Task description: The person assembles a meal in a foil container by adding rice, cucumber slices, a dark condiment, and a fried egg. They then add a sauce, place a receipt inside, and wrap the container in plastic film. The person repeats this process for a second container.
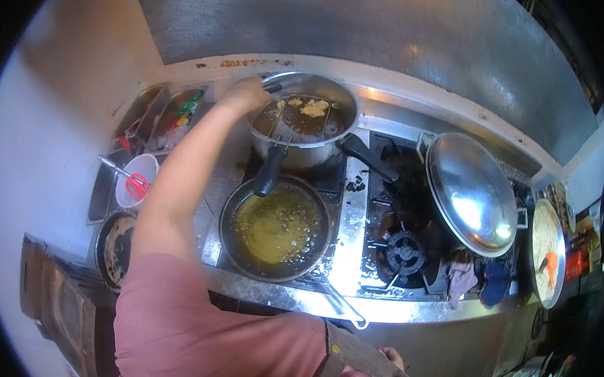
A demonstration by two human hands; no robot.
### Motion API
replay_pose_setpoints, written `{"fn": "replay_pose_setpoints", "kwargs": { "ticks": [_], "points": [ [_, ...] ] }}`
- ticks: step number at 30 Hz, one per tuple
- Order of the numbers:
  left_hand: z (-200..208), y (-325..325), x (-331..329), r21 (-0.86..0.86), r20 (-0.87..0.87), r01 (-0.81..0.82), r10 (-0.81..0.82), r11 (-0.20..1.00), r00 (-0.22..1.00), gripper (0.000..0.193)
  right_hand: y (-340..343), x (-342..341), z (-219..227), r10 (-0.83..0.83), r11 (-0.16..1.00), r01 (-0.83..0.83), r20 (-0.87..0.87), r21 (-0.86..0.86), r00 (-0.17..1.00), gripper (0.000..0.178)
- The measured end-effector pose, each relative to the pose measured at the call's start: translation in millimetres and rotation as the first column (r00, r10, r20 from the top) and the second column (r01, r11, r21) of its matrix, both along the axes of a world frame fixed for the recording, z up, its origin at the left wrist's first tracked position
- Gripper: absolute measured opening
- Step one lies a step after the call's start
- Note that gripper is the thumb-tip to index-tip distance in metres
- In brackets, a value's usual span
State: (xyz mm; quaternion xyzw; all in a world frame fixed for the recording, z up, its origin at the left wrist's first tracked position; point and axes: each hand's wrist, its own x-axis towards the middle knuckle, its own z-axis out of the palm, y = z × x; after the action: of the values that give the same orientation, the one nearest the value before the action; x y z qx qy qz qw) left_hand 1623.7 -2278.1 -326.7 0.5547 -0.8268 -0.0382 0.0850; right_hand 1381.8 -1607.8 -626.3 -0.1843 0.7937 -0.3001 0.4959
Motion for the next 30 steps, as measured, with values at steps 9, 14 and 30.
{"fn": "replay_pose_setpoints", "kwargs": {
  "ticks": [9,14,30],
  "points": [
    [-39,156,74,0.661,-0.724,0.3,0.479,0.688,0.496,0.042,-148,104,-71,0.04,0.998,-0.04,0.009,-0.039,0.999,0.047],
    [-61,178,44,0.638,-0.763,0.282,0.536,0.717,0.361,0.042,-174,115,-93,0.135,0.94,-0.237,-0.374,-0.244,0.918,0.056],
    [-62,206,-17,0.652,-0.743,0.277,0.522,0.706,0.418,0.028,-182,146,-116,0.276,0.943,-0.285,-0.079,-0.173,0.958,0.082]
  ]
}}
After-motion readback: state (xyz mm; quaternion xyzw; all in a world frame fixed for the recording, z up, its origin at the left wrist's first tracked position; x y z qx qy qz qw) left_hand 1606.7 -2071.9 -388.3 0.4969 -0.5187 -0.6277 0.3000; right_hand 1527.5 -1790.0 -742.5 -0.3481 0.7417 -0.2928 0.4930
